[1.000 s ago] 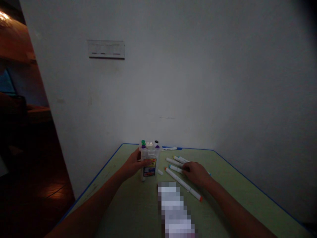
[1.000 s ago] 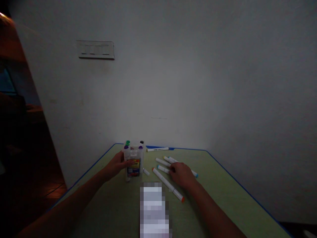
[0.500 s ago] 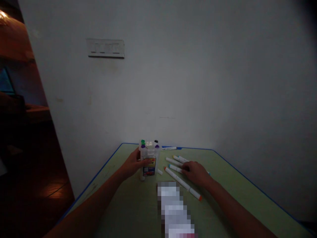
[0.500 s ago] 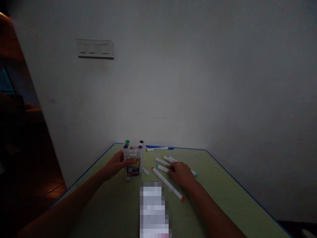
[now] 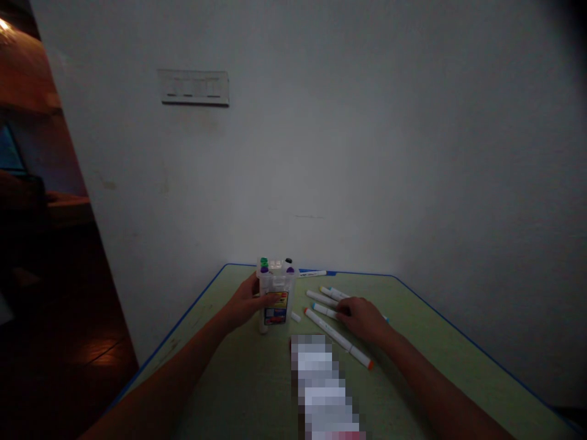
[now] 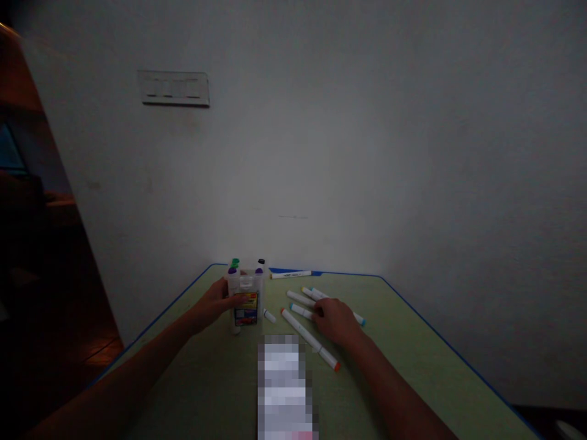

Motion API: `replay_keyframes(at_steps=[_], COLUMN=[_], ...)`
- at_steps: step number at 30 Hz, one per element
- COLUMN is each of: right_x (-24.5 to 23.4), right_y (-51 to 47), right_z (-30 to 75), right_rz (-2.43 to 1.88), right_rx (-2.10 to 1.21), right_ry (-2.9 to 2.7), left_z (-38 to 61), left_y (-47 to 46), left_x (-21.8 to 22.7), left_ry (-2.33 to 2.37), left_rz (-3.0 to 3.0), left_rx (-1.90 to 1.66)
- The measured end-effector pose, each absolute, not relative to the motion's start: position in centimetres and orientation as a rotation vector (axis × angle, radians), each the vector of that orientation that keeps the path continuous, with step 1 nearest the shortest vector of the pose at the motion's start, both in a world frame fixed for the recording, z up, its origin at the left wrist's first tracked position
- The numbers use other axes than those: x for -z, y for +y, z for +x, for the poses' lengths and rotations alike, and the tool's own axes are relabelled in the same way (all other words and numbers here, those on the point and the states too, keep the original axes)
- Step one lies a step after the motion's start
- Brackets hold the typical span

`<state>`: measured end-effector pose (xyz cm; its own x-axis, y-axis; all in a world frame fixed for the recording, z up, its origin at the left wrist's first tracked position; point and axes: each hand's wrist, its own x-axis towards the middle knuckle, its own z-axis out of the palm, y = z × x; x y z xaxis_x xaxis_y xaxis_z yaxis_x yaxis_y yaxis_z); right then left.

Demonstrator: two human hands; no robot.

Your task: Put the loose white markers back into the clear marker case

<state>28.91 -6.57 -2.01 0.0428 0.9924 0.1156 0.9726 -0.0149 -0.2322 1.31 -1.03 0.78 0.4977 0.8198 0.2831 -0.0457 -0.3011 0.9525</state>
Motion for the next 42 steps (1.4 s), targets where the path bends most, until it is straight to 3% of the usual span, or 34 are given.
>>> replay_keyframes(at_steps=[42], right_x=[1.98], right_y=[-6.61], right_z=[28.82], right_rz=[-2.066], right_rx=[-0.09], right_ry=[-2.026], left_z=[1.41], left_y=[-1.03], left_x=[-0.76], left_ry=[0.663], left_rz=[1.637], left_rx=[-1.01])
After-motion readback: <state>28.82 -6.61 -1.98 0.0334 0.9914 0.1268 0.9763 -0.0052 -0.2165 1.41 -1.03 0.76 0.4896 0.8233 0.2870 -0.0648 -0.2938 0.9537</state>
